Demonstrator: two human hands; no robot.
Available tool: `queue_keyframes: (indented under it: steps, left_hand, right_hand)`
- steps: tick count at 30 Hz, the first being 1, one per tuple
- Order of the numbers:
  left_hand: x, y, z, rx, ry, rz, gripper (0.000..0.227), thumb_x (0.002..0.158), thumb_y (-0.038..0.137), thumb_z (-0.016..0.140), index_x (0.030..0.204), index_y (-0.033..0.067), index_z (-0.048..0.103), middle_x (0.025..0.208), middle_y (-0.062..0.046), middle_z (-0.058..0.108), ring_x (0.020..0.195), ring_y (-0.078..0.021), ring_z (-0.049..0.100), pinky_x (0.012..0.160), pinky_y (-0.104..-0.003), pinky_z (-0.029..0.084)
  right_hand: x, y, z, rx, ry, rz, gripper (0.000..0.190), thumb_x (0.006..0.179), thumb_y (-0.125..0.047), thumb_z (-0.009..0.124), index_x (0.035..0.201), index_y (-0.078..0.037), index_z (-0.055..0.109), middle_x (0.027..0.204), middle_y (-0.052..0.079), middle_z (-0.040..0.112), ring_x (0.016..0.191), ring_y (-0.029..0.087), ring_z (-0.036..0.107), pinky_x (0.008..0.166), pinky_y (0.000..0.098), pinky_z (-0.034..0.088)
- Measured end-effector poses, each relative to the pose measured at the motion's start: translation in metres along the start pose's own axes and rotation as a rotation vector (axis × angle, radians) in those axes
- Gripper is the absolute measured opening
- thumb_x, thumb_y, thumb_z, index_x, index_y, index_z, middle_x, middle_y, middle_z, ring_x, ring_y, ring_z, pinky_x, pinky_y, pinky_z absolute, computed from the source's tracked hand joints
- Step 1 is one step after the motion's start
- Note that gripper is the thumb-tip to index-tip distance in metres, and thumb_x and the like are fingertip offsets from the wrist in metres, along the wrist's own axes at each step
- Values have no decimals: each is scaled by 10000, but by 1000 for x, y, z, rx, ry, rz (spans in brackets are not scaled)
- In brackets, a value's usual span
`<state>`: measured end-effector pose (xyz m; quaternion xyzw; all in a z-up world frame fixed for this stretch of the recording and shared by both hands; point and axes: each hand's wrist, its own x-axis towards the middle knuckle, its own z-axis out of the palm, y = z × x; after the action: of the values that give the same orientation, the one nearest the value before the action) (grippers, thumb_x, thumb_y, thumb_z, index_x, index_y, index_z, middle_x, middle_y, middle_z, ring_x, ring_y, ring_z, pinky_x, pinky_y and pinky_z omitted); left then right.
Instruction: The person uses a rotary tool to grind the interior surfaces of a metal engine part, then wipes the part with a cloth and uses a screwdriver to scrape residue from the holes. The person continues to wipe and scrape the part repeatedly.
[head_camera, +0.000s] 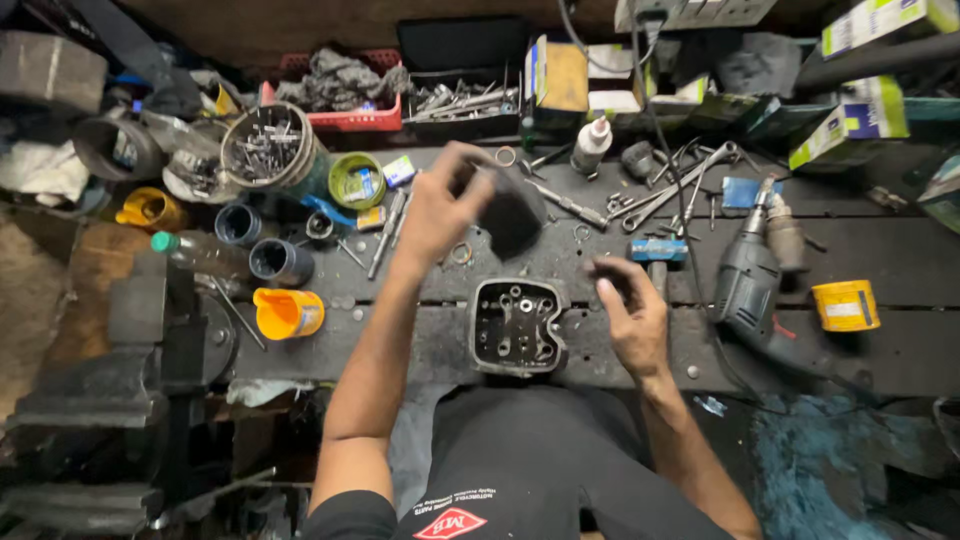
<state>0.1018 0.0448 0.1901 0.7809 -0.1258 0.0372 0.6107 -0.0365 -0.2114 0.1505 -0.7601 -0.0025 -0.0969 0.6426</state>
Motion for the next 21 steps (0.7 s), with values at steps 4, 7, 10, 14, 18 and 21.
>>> queue_keyframes:
  steps: [4,7,10,14,18,21]
  left_hand:
    - [-38,43,31,55,-146,248,210,923,143,790,1107,64,724,952,-82,776,838,-93,713,750,-261,581]
    - [-54,49,35,13,-171,310,232,932,112,786,1149,65,722,1044,-88,772,927,-154,750,811,-288,594]
    - [-63,51,22,32,-146,128,197,923,109,789,1113,76,747,988,-61,784,839,-145,764,739,-286,595]
    - [-73,46,25,57,-207,55,180,923,145,788,1081,71,745,989,-58,782,809,-153,761,721,-293,596]
    - [-76,33,41,14,-380,217,225,916,170,797,1093,48,732,992,-98,756,848,-242,740,751,-343,574]
    - [-77,17,34,-36,-369,185,185,941,193,782,1075,76,731,998,-80,760,854,-232,759,772,-335,590]
  right_hand:
    - [10,-31,15,-270,-131,-390,629,901,-167,666,1451,62,464,1403,217,561,1292,310,543,1093,374,438]
    - [17,-22,23,-447,-220,-205,655,890,-222,718,1437,50,482,1313,206,637,1192,318,613,1029,373,476]
    - [30,-13,15,-469,-252,111,324,1096,-194,605,1403,-96,640,1286,101,738,1175,216,723,1045,323,552]
    - [37,-10,-17,-349,-321,-31,477,1010,-143,636,1458,-8,544,1371,159,668,1297,307,624,1122,399,459]
    - [23,1,-16,-157,-629,-165,749,760,-195,816,1365,109,494,1365,244,569,1307,388,531,1102,453,402]
    - [25,12,-19,-134,-764,-124,379,862,-97,801,1202,39,706,1296,118,698,1299,314,639,1148,429,468]
